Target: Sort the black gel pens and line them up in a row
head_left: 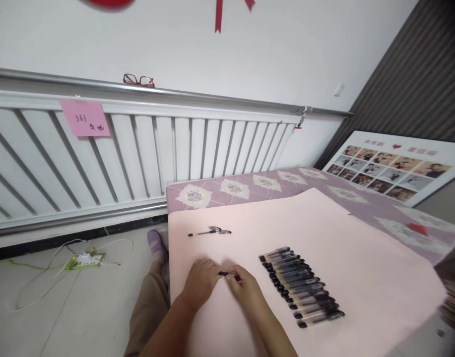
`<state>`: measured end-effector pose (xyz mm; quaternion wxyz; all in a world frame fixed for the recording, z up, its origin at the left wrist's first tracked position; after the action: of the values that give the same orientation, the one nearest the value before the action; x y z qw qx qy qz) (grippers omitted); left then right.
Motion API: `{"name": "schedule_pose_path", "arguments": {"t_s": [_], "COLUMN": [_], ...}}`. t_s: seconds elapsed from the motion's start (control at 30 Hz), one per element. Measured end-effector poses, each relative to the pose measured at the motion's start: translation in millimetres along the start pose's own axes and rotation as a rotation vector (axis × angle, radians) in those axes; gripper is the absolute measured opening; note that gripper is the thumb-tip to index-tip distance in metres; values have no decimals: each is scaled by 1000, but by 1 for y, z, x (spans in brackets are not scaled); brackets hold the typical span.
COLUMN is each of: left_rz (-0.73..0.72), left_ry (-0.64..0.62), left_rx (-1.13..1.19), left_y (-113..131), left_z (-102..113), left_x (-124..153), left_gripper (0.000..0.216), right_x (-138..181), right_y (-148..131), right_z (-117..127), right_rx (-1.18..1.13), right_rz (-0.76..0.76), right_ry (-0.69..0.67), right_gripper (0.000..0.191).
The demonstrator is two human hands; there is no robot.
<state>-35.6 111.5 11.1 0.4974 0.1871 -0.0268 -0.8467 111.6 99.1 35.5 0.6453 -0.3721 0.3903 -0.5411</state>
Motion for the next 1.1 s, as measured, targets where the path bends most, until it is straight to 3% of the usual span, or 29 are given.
{"name": "schedule_pose_path", "arguments": {"t_s": [0.2,0.37,0.8,1.0,1.1], "left_rz": [42,38,40,51,55], "left_ry": [20,-2,9,28,35], "left_rx": [-8,-18,-11,6,14], "left_y": [-1,0,3,3,2], "left_z": [1,1,8,11,10], "left_x": [0,-1,0,0,1], "left_gripper": [24,16,8,11,12], "right_x": [-3,0,6,9,8], "right_y": [7,16,6,-1,2], "right_z": [9,21,16,23,22], "right_rx": [-15,-29,114,-12,-50], "right_rz": [-67,-88,-106,-82,-93], "right_ry": [48,60,36,137,122], "right_gripper": [15,17,40,27,24]}}
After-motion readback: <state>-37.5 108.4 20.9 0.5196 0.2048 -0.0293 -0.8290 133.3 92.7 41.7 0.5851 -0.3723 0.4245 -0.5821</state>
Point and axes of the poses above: each hand's wrist, its own x-axis away from the middle knuckle, its own z-axis out of the back of the hand, y = z × x, the point moved 3 cm from there along -x, towards the middle knuckle, and after that the axes turned 7 degrees about -x, right-handed, at the moved point
